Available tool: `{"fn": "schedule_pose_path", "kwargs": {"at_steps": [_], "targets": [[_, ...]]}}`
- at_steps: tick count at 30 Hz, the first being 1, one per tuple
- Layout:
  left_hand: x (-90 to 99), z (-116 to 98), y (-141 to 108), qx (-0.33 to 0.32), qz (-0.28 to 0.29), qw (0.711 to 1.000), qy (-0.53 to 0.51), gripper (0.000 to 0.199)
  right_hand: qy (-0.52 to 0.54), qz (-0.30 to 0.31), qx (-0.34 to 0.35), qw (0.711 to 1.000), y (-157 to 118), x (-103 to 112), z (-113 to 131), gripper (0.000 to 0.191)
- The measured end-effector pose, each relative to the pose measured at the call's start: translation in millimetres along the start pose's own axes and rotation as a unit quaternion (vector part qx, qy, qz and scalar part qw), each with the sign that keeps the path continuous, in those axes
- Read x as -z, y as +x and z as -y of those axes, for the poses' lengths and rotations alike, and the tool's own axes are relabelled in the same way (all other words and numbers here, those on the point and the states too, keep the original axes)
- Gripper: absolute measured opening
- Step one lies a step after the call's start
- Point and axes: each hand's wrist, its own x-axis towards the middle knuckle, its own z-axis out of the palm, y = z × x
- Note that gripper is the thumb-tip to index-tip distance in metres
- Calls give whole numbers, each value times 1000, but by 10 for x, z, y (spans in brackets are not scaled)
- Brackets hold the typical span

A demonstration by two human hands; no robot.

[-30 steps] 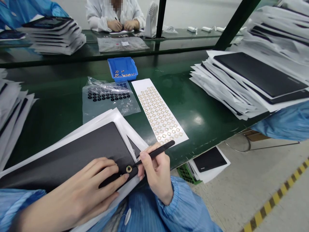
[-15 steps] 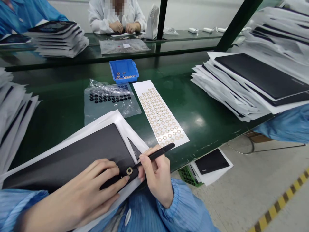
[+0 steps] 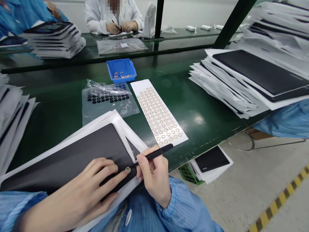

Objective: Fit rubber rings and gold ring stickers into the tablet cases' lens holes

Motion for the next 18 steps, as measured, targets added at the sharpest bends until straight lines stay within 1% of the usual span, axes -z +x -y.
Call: {"fn": "schedule_pose_path", "kwargs": {"at_steps": [6, 10, 15, 18], "targets": [[8, -11, 4, 13, 8, 1000, 9, 28, 19, -9, -4, 1000, -20, 6, -5, 19], [-6, -30, 8, 22, 8, 999, 41, 27, 53, -26, -12, 998, -57, 0, -39, 17], [-26, -48, 20, 28, 5, 997, 75, 34, 84, -33, -31, 995, -102, 13, -101, 16], [-35, -47, 31, 19, 9, 995, 93, 30, 92, -38, -35, 994, -110, 18, -115, 17]]}}
